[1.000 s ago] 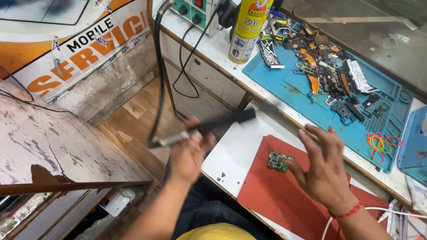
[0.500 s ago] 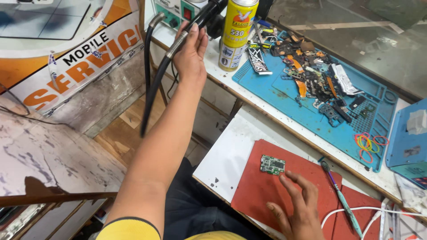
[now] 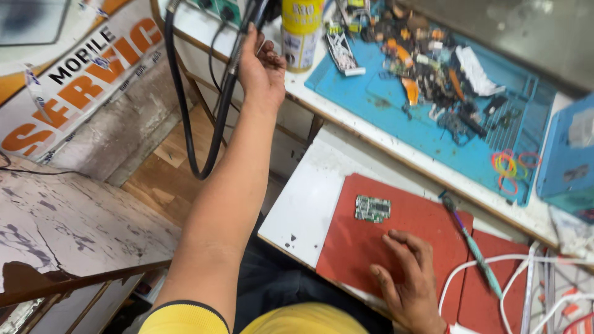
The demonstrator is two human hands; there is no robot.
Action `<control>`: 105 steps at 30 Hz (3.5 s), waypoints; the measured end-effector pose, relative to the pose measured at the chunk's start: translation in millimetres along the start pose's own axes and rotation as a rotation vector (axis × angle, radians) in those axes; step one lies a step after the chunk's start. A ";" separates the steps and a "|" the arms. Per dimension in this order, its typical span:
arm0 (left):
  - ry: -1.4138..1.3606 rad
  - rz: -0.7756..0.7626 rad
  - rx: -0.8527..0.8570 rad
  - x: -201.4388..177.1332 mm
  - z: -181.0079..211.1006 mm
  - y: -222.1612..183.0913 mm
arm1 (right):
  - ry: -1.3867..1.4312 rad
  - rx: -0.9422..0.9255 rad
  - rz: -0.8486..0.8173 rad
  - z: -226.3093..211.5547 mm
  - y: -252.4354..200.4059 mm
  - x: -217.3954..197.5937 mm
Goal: The person uses a hot air gun to heat a small circuit board placed on a red mat. After heating, they use a toothbrush to scrub the surface of the board, removing residue or flux. The person flips the board over to clean the other side and continues scrubbing with the toothbrush.
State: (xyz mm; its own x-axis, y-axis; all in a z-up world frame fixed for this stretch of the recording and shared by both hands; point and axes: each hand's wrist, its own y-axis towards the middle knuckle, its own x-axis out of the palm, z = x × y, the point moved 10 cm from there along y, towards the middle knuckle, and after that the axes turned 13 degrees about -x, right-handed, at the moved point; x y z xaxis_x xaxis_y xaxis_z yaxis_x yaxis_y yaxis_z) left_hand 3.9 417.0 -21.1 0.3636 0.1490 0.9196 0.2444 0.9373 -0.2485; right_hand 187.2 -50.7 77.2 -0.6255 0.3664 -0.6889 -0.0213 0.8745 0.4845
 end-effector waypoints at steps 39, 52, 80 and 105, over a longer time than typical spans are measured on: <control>1.997 -0.386 0.367 37.5 -122.4 -295.1 | -0.254 0.208 -0.402 -7.0 27.4 39.7; 1.965 -0.365 0.380 40.8 -121.6 -293.5 | -0.291 0.236 -0.417 25.2 36.1 35.2; 1.948 -0.391 0.376 36.2 -122.6 -297.4 | -0.175 0.116 -0.511 20.2 35.8 36.5; 2.027 -0.441 0.441 39.4 -130.5 -300.1 | -0.233 0.116 -0.402 16.5 38.5 32.3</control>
State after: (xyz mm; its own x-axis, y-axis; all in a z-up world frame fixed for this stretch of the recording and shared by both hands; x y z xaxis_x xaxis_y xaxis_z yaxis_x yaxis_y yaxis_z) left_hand 62.2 100.4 50.0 0.6564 -0.2283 -0.7190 0.4996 0.8457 0.1876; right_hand 179.0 0.1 64.7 -0.3932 0.0415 -0.9185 -0.1306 0.9863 0.1005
